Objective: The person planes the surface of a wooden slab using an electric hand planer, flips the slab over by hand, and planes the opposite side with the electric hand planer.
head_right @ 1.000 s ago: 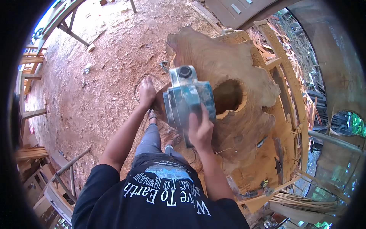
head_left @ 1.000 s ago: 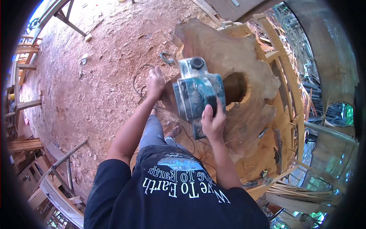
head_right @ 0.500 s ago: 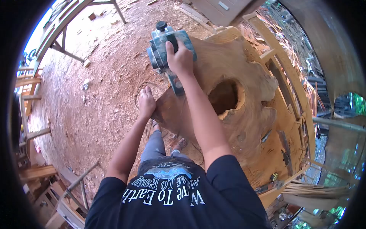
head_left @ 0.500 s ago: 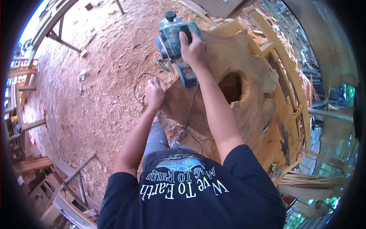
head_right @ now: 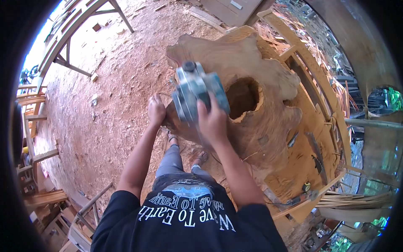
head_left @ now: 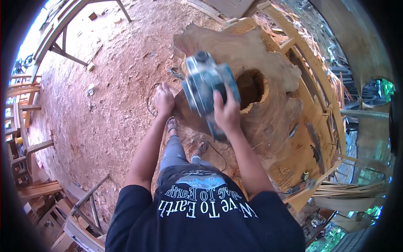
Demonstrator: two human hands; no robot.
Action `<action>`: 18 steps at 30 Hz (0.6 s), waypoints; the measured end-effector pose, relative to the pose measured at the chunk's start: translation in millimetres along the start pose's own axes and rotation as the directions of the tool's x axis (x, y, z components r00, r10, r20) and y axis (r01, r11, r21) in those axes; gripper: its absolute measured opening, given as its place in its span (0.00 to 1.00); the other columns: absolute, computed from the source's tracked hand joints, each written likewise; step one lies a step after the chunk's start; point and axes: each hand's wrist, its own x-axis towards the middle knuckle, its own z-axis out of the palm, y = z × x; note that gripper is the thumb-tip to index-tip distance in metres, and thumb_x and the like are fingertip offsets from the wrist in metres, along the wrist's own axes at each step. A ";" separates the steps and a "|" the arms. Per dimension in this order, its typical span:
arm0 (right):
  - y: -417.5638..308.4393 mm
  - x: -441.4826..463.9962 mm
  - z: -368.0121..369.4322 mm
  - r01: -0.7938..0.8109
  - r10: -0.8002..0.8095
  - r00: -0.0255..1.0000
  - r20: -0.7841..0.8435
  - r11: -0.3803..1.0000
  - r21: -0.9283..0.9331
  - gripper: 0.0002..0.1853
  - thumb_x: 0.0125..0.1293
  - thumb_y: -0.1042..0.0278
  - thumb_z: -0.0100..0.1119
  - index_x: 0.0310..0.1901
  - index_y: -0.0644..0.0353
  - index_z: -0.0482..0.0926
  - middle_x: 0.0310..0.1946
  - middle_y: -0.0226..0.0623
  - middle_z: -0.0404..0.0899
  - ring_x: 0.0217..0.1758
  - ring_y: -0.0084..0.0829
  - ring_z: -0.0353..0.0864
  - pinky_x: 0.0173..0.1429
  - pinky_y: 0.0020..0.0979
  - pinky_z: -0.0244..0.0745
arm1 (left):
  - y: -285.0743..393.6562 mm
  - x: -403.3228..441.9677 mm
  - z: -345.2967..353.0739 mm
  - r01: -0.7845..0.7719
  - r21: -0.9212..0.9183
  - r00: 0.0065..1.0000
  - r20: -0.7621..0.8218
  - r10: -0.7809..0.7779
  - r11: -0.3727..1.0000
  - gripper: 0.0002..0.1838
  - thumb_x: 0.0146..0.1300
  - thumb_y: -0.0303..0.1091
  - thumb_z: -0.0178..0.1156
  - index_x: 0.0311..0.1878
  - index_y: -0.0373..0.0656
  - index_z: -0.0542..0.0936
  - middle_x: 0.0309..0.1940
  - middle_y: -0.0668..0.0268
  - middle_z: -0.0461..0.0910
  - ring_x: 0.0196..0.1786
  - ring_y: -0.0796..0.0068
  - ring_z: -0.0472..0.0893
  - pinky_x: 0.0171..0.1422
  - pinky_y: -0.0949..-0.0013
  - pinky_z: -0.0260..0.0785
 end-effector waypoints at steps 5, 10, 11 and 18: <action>10.2 -99.0 -50.2 -0.115 0.116 0.993 0.023 0.992 -0.045 0.25 0.74 0.63 0.57 0.65 0.73 0.70 0.41 0.63 0.84 0.46 0.60 0.87 0.45 0.45 0.82 | 3.0 3.8 1.1 0.001 -0.028 0.999 0.040 0.000 1.000 0.34 0.80 0.54 0.37 0.58 0.28 0.75 0.50 0.33 0.79 0.56 0.33 0.78 0.62 0.43 0.68; 10.1 -64.8 -35.7 -0.142 0.143 0.990 0.016 0.989 -0.029 0.25 0.74 0.61 0.58 0.64 0.72 0.71 0.42 0.62 0.84 0.47 0.58 0.87 0.48 0.45 0.82 | 6.9 0.6 -0.8 -0.023 0.030 0.999 0.023 0.022 0.999 0.33 0.80 0.54 0.37 0.57 0.28 0.76 0.50 0.33 0.80 0.56 0.33 0.78 0.62 0.43 0.68; 8.4 -45.4 -29.2 -0.139 0.139 0.990 0.022 0.990 -0.002 0.25 0.74 0.60 0.58 0.64 0.71 0.73 0.42 0.61 0.84 0.47 0.57 0.87 0.48 0.44 0.82 | 8.4 -0.3 -2.4 -0.028 0.025 0.999 0.030 0.028 0.999 0.33 0.80 0.54 0.37 0.55 0.28 0.76 0.49 0.33 0.80 0.55 0.33 0.78 0.61 0.42 0.69; 11.0 116.0 47.8 0.043 -0.041 0.995 -0.092 0.999 0.022 0.26 0.74 0.45 0.54 0.55 0.62 0.81 0.40 0.54 0.86 0.46 0.54 0.86 0.50 0.45 0.79 | 8.1 2.4 -2.5 0.001 0.057 0.996 0.094 -0.007 0.998 0.34 0.80 0.54 0.35 0.62 0.28 0.74 0.55 0.35 0.78 0.60 0.36 0.77 0.66 0.45 0.67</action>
